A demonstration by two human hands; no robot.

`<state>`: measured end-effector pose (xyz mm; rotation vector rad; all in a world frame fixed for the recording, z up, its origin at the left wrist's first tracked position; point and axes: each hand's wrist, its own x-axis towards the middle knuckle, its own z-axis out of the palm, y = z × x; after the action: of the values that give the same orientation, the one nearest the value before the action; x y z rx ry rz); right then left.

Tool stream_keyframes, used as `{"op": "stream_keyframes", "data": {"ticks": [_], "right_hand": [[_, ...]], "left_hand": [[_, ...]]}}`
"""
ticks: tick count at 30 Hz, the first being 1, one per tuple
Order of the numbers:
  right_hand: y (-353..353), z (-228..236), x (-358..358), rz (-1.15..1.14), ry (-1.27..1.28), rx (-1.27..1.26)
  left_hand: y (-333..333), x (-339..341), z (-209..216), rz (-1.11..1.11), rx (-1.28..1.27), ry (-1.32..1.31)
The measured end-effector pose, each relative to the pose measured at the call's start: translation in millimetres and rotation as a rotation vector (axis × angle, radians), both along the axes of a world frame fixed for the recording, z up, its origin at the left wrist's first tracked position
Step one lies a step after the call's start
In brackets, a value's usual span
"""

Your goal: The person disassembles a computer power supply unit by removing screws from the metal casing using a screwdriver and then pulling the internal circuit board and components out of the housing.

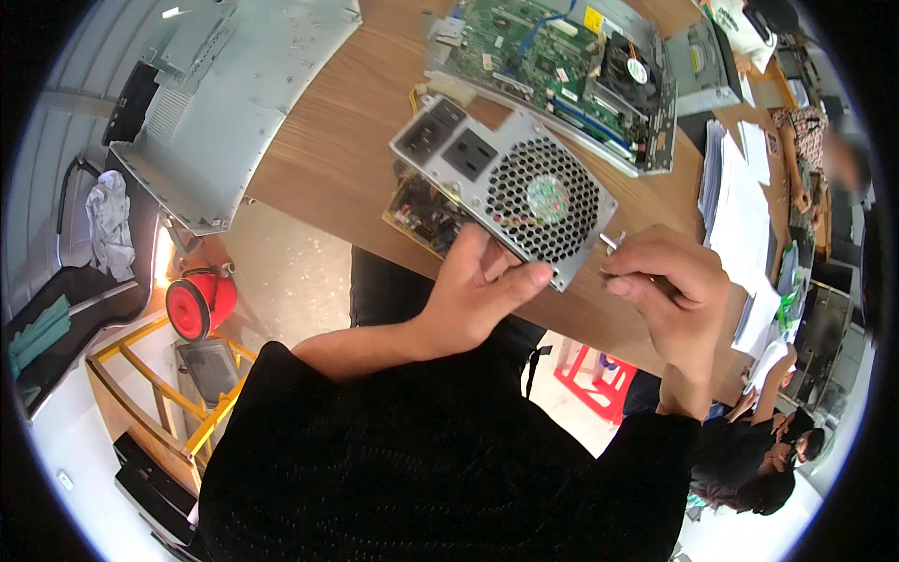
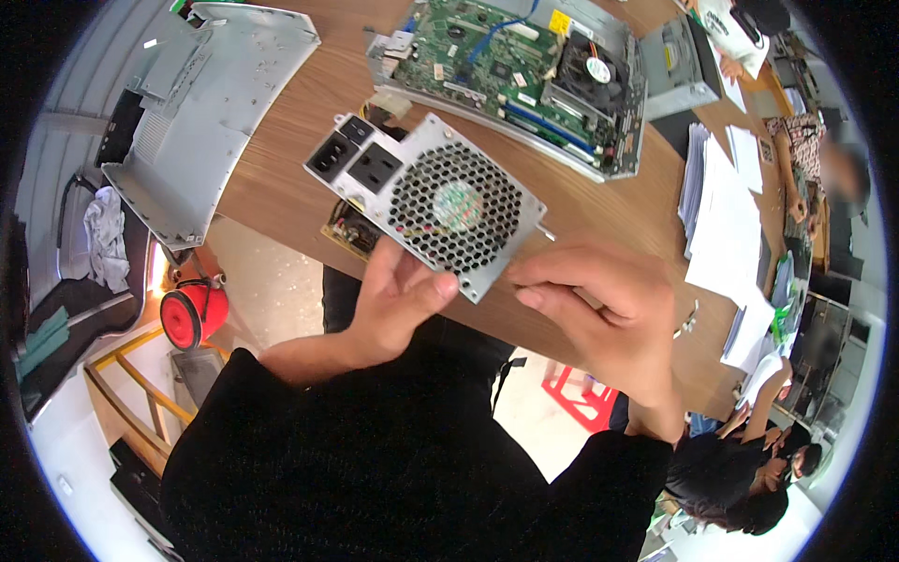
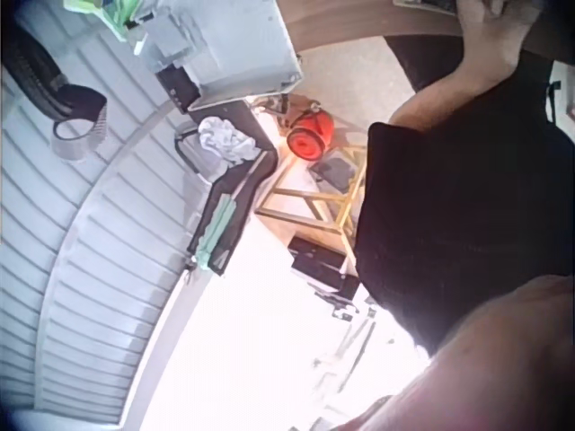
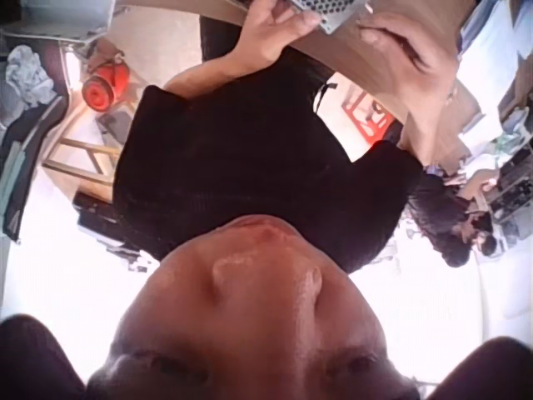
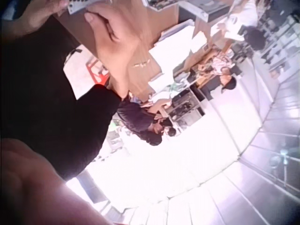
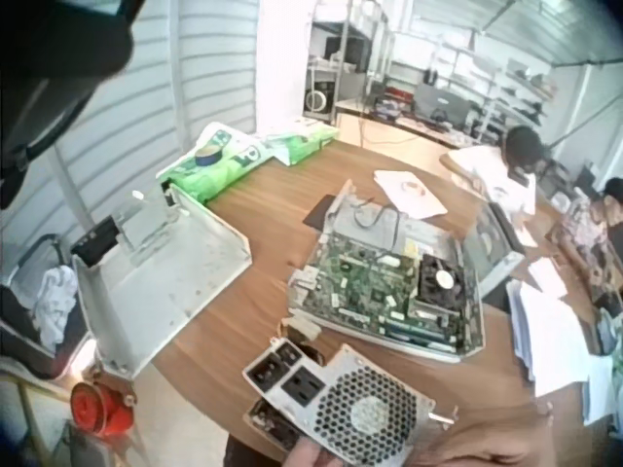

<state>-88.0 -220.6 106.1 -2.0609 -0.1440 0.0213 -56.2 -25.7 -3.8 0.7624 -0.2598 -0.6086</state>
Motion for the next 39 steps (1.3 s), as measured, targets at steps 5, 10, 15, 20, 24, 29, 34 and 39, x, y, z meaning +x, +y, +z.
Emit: {"op": "stream_keyframes", "data": {"ticks": [5, 10, 15, 20, 24, 29, 34, 39], "right_hand": [[10.0, -4.8, 1.8, 0.108, -0.126, -0.178], [15.4, -9.6, 3.5, 0.170, -0.149, -0.210], [15.9, -7.8, 7.3, 0.152, -0.224, -0.290], [20.0, -7.6, 8.1, 0.144, -0.226, -0.324], [24.4, -3.7, 10.4, 0.200, -0.278, -0.425], [26.0, -1.4, 11.3, 0.214, -0.287, -0.463], [25.3, 1.2, 10.2, 0.244, -0.238, -0.468], [25.6, 2.2, 9.5, 0.245, -0.289, -0.515]], "left_hand": [[-6.0, -2.7, -2.9, 0.045, -0.017, -0.018], [-8.6, -0.4, -2.9, 0.062, -0.033, -0.066], [-8.2, -0.5, -0.9, 0.042, -0.065, -0.040], [-7.8, -2.2, -2.1, 0.053, -0.108, -0.036], [-6.4, -1.4, 0.3, 0.047, -0.096, -0.037], [-7.1, -2.1, 1.8, 0.045, -0.102, -0.038], [-5.9, 0.2, 4.8, 0.058, -0.070, 0.004], [-3.8, 1.4, 3.3, 0.049, -0.048, -0.017]]}}
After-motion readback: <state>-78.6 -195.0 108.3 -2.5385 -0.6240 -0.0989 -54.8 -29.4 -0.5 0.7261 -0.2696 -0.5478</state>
